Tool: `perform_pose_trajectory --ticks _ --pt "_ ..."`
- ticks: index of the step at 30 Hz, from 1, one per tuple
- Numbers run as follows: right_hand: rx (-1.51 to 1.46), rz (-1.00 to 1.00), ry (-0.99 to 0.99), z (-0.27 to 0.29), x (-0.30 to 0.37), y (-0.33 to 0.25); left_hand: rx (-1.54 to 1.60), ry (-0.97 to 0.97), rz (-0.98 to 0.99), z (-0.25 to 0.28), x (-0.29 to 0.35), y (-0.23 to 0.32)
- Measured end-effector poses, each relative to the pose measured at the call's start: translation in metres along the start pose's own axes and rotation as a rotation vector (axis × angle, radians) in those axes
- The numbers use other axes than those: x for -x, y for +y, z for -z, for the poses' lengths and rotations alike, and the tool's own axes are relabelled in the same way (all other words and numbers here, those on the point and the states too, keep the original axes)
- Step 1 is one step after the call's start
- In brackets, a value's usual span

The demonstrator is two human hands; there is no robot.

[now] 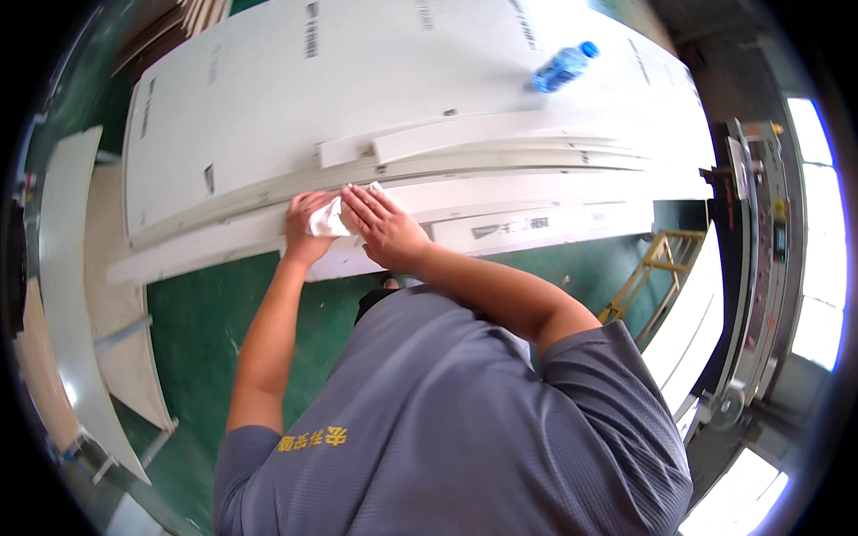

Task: The person wipes the surfaces of several white panels with a cloth. They handle the panels one at a time, wiping each side and edge before stacking them on a nearby table.

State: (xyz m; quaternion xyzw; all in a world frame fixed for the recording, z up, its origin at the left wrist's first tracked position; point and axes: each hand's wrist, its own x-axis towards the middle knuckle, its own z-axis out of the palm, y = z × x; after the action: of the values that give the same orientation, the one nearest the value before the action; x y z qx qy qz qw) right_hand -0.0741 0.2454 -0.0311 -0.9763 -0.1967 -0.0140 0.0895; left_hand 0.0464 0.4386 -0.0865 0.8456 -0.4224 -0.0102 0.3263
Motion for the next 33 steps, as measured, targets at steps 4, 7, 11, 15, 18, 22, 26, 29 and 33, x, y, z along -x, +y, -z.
perform_pose_trajectory --ticks 4,7,11,15,18,22,26,29,33 --pt "0.097 -0.228 0.028 0.005 0.084 0.062 -0.071 -0.081 0.007 0.016 -0.011 0.020" --pt "0.124 -0.402 0.120 0.013 0.165 0.124 -0.090 -0.139 0.018 0.017 -0.010 0.018" --pt "0.031 -0.449 0.241 0.005 0.225 0.175 0.035 -0.037 -0.100 0.011 -0.042 0.092" --pt "0.091 -0.418 0.259 0.016 0.215 0.164 0.107 -0.279 -0.275 -0.074 -0.123 0.198" --pt "0.074 -0.452 0.322 0.024 0.258 0.199 -0.050 -0.362 -0.208 -0.129 -0.137 0.211" --pt "0.162 -0.647 0.226 0.041 0.370 0.295 -0.155 -0.362 -0.190 -0.133 -0.132 0.202" --pt "0.305 -0.899 0.342 0.067 0.508 0.412 -0.151 -0.351 -0.134 -0.135 -0.132 0.203" --pt "0.054 -1.462 0.632 0.080 0.581 0.464 -0.136 -0.313 -0.179 -0.135 -0.124 0.197" --pt "-0.675 -1.586 1.680 0.039 0.603 0.444 -0.164 -0.281 -0.220 -0.115 -0.139 0.235"
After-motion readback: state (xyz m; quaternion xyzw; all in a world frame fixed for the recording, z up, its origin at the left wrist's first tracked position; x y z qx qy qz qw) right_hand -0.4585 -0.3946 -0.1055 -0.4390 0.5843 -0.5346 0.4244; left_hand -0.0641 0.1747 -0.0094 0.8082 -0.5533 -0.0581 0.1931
